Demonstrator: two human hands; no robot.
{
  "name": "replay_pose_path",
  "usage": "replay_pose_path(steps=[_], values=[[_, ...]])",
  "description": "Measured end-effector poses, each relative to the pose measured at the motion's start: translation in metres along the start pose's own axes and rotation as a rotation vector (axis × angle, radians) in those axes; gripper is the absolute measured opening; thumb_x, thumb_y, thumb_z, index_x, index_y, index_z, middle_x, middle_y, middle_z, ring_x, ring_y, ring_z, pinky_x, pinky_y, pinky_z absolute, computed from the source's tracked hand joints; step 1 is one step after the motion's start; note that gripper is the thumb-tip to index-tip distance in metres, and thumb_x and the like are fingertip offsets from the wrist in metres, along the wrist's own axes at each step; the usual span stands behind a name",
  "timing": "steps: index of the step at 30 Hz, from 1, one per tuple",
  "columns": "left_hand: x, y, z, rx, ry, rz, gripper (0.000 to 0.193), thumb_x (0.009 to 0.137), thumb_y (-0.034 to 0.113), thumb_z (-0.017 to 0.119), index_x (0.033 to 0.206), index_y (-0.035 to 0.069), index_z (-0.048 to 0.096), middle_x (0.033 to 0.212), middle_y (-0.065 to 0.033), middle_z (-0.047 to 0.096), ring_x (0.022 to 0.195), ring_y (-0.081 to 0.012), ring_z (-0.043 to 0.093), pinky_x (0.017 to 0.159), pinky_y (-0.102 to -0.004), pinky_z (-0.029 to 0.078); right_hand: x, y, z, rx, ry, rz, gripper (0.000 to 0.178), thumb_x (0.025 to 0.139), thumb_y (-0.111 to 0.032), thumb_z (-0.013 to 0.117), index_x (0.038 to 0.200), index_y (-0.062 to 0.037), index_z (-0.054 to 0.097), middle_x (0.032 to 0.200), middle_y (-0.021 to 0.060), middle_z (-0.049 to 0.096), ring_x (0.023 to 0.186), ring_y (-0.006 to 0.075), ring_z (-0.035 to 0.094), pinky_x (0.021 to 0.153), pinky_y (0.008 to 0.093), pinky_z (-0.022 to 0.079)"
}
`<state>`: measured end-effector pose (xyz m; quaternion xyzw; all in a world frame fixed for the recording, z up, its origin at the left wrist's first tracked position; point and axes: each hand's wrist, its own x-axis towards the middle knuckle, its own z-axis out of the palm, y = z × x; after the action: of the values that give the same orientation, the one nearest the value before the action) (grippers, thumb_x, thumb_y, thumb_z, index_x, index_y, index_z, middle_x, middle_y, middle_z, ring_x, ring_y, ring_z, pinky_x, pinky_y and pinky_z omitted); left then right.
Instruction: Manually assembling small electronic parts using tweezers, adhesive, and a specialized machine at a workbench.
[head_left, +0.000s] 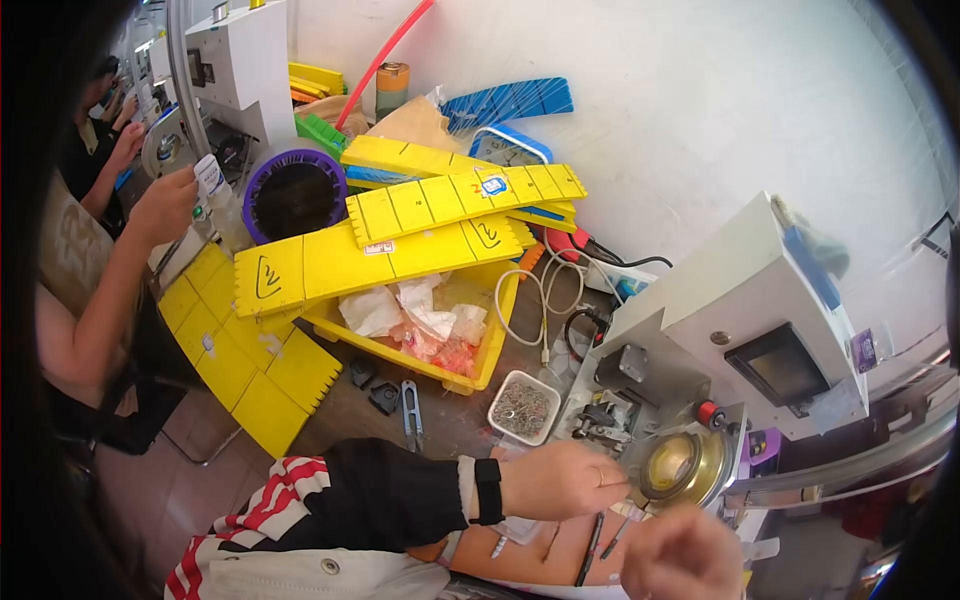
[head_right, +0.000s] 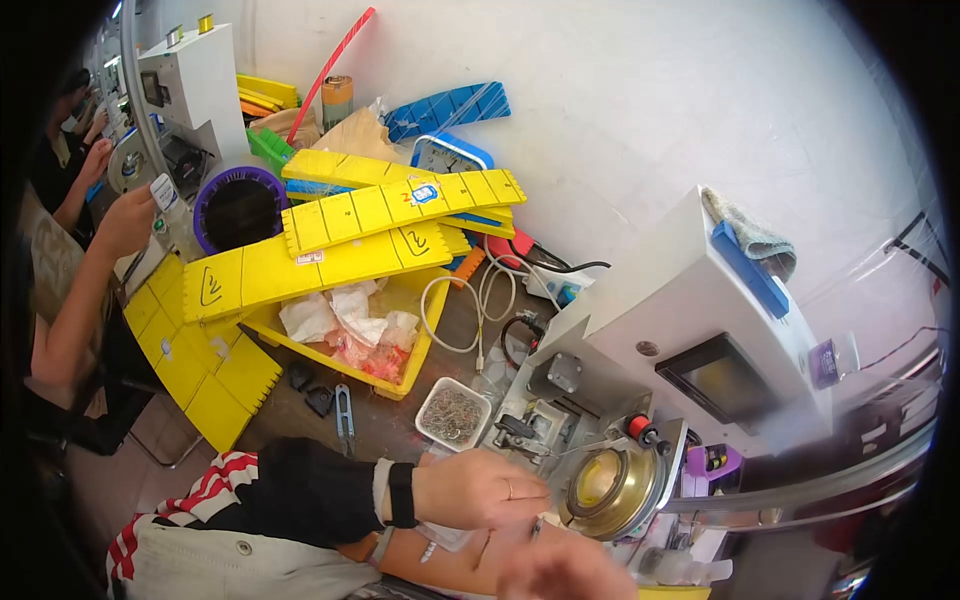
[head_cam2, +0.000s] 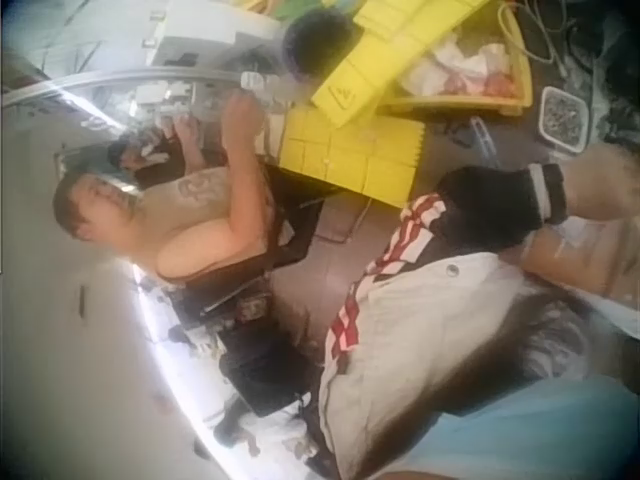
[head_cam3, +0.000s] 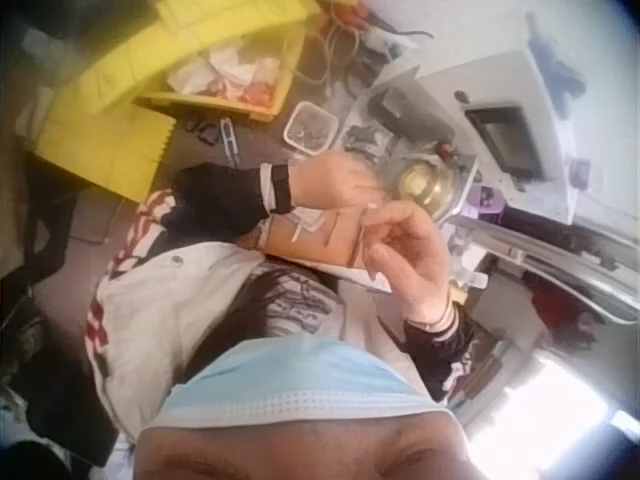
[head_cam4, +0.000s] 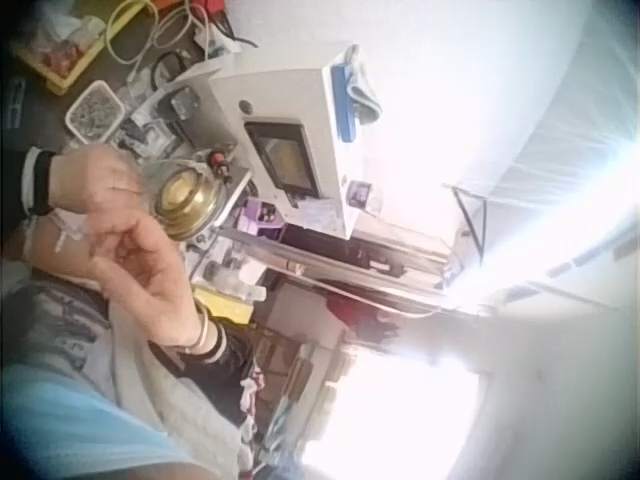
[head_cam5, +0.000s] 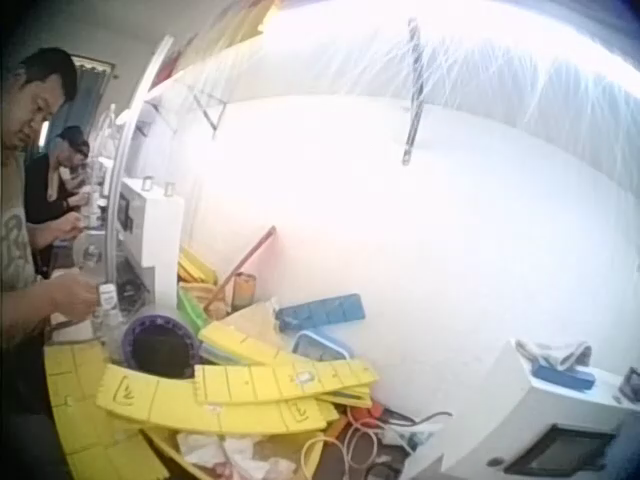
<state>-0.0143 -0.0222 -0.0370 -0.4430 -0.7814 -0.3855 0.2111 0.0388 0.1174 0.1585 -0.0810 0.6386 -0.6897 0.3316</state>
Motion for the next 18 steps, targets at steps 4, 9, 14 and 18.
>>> replay_pose_path(steps=[4, 9, 14, 18], values=[[-0.015, 0.002, -0.022, -1.018, 0.002, -0.293, 0.032, 0.081, 0.013, 0.062, 0.111, 0.005, 0.068, 0.113, -0.0107, 0.068, 0.104, -0.0237, 0.067, 0.081, -0.0333, 0.057, 0.063, 0.025, 0.046, 0.066, -0.015, 0.149, 0.026, 0.094, -0.005, 0.062, 0.119, 0.0015, 0.056, 0.089, 0.0021, 0.059, 0.077, 0.0082, 0.054, 0.069, 0.0187, 0.043], [-0.002, -0.014, 0.007, -0.124, 0.219, 0.056, 0.026, 0.079, 0.013, 0.062, 0.103, 0.005, 0.068, 0.102, -0.0106, 0.069, 0.098, -0.0258, 0.068, 0.077, -0.0351, 0.057, 0.022, 0.037, 0.045, -0.124, -0.292, 0.232, 0.026, 0.094, -0.003, 0.062, 0.119, -0.0002, 0.058, 0.094, 0.0030, 0.062, 0.079, 0.0076, 0.056, 0.070, 0.0203, 0.044], [-0.006, -0.014, 0.001, -0.146, 0.156, 0.022, 0.025, 0.082, 0.012, 0.061, 0.104, 0.005, 0.069, 0.103, -0.0100, 0.070, 0.099, -0.0264, 0.068, 0.081, -0.0342, 0.057, -0.026, 0.006, 0.008, -0.162, 0.262, -0.133, 0.016, 0.097, -0.010, 0.060, 0.108, -0.0004, 0.057, 0.091, 0.0060, 0.059, 0.071, 0.0107, 0.051, 0.062, 0.0229, 0.041], [-0.007, -0.016, 0.000, -0.142, 0.191, 0.042, 0.024, 0.082, 0.011, 0.061, 0.103, 0.005, 0.069, 0.102, -0.0097, 0.070, 0.098, -0.0267, 0.068, 0.080, -0.0344, 0.058, -0.080, -0.001, -0.028, -0.393, 0.404, -0.421, 0.031, 0.094, -0.033, 0.063, 0.099, -0.0040, 0.052, 0.065, 0.0041, 0.046, 0.062, 0.0168, 0.054, 0.056, 0.0311, 0.047]])
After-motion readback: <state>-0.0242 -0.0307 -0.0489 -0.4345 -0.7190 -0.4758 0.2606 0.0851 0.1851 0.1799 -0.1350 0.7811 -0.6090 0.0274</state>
